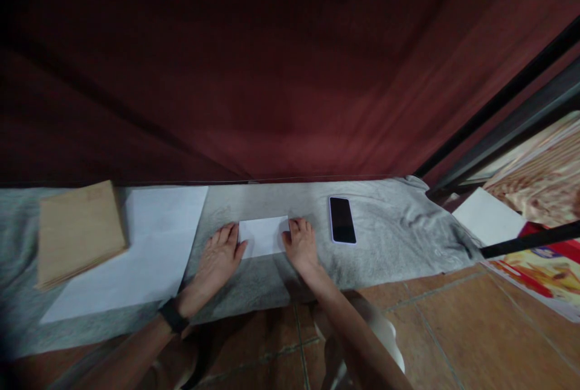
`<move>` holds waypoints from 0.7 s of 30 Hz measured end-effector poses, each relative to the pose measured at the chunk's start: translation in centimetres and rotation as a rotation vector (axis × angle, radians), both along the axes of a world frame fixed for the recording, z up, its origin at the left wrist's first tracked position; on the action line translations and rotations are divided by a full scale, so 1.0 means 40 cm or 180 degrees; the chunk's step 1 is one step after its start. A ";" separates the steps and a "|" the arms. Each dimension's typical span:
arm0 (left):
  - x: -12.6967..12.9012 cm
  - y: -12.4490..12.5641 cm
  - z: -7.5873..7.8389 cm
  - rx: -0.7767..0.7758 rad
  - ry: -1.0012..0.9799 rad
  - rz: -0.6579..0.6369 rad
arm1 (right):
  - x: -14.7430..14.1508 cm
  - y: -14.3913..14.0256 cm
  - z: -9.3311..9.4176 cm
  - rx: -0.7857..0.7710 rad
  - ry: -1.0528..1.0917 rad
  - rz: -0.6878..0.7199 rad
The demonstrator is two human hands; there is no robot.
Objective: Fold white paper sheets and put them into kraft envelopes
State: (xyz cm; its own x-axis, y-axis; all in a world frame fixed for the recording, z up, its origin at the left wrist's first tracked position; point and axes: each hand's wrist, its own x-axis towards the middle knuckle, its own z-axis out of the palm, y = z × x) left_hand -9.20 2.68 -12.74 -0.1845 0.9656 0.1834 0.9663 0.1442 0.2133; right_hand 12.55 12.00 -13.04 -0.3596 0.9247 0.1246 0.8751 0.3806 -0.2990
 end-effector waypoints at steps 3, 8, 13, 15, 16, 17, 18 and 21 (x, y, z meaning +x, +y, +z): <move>-0.002 0.012 0.004 0.0008 -0.0180 0.0005 | -0.004 0.013 0.010 -0.0183 0.0215 -0.0045; -0.015 0.043 -0.020 0.0205 -0.1034 0.0205 | -0.014 0.018 0.020 -0.0463 0.0435 -0.0115; -0.028 0.060 -0.044 0.0472 -0.2225 0.0300 | -0.019 0.010 0.015 -0.0292 0.0273 -0.0142; -0.032 0.063 -0.045 0.0503 -0.2779 0.0491 | -0.018 0.011 0.008 -0.0198 0.0230 -0.0122; -0.034 0.063 -0.043 0.0492 -0.3059 0.0586 | -0.018 0.011 0.005 -0.0170 0.0217 -0.0112; -0.036 0.063 -0.039 0.0470 -0.3322 0.0658 | -0.018 0.012 0.002 -0.0155 0.0203 -0.0110; -0.038 0.063 -0.034 0.0442 -0.3553 0.0701 | -0.018 0.013 -0.001 -0.0152 0.0188 -0.0111; -0.042 0.059 -0.015 0.0407 -0.3988 0.0742 | -0.019 0.014 -0.004 -0.0162 0.0152 -0.0122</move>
